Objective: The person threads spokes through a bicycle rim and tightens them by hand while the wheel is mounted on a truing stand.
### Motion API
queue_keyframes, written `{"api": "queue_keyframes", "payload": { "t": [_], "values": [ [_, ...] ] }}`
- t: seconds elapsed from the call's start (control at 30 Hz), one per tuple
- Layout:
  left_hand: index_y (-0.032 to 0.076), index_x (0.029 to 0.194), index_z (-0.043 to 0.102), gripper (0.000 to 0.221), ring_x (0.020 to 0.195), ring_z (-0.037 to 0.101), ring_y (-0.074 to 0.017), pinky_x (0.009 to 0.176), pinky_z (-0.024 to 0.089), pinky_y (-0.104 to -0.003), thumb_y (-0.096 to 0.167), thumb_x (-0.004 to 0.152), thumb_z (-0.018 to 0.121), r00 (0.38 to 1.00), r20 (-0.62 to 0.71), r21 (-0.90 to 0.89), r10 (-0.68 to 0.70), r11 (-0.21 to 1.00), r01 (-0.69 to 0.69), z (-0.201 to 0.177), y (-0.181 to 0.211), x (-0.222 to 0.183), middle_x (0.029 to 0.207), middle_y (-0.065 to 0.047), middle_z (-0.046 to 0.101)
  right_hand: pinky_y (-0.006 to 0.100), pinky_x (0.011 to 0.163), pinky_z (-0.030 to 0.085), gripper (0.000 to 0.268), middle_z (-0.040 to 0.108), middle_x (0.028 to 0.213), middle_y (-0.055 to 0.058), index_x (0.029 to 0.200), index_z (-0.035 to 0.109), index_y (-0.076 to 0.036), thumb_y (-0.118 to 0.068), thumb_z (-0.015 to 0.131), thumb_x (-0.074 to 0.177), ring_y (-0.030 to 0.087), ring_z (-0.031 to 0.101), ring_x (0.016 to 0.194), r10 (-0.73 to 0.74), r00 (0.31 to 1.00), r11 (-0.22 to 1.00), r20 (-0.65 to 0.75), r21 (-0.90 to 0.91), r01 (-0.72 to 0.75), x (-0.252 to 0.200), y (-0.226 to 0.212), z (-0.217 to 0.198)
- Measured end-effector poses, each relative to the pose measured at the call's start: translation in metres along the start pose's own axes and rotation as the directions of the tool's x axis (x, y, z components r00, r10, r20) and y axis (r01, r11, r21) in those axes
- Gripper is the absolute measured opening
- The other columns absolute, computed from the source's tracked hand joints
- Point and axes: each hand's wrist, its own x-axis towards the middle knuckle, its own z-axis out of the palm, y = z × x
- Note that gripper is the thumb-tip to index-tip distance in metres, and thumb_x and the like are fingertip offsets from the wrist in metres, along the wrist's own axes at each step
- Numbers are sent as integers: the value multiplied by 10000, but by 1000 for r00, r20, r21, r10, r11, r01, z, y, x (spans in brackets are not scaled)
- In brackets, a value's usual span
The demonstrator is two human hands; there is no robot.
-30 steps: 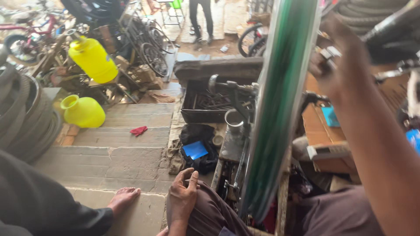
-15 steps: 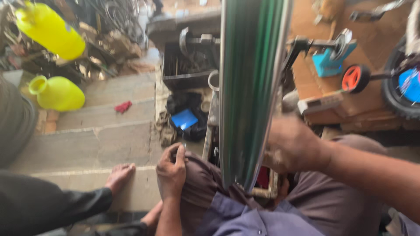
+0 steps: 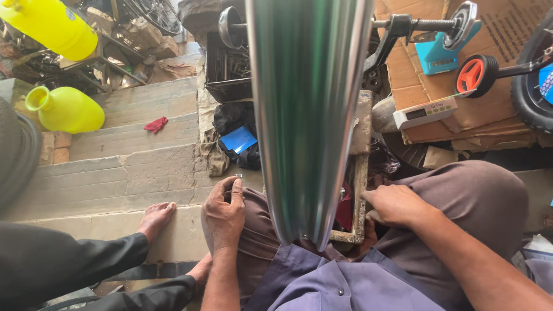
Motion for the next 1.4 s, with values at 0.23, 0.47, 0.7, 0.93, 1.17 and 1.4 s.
{"api": "queue_keyframes", "payload": {
  "t": [0.23,0.47,0.7,0.93,1.17,1.4],
  "values": [
    [52,1023,762,175,704,749,-180,690,579,-328,193,954,686,1000,7,-14,-20,1000,20,-4,2,-2,780,-68,763,531,850,560,362,743,964,171,1094,664,-135,-385,713,838,396,703,967,-6,1000,1000,-7,-26,6,9,-3,0],
    [55,1040,759,182,826,746,-236,762,568,-378,186,939,683,992,-34,51,126,991,-124,6,-17,-1,883,-103,771,517,823,572,354,756,937,158,1072,705,-147,-442,662,881,388,727,913,49,969,977,-243,214,4,4,-15,-17],
    [70,1093,744,249,872,737,-308,787,559,-442,190,882,691,913,78,502,400,776,-383,19,-104,-9,935,-158,760,442,868,575,547,771,984,186,1065,746,-82,-568,714,816,310,758,953,200,938,761,-284,648,34,12,-41,-28],
    [74,1161,710,264,860,717,-341,776,551,-457,177,921,673,844,86,548,529,682,-483,7,-62,-11,942,-194,735,427,890,550,662,749,1083,208,1145,728,-18,-575,763,791,323,722,1009,122,951,772,-284,629,89,10,-47,-13],
    [-14,1088,718,177,910,714,-264,826,559,-383,126,990,671,940,6,8,341,940,-341,-1,-5,-34,996,-163,741,386,878,584,493,789,1054,156,1149,757,-92,-446,779,806,269,774,968,190,912,689,-364,711,140,-2,-45,-19],
    [4,1079,705,131,930,721,-271,825,570,-360,90,992,656,882,42,-21,470,883,-470,-6,25,-50,1044,-152,733,463,893,544,629,733,1094,190,1404,571,-158,-355,750,833,331,724,988,104,871,760,-479,604,241,-9,-64,-11]
  ]
}}
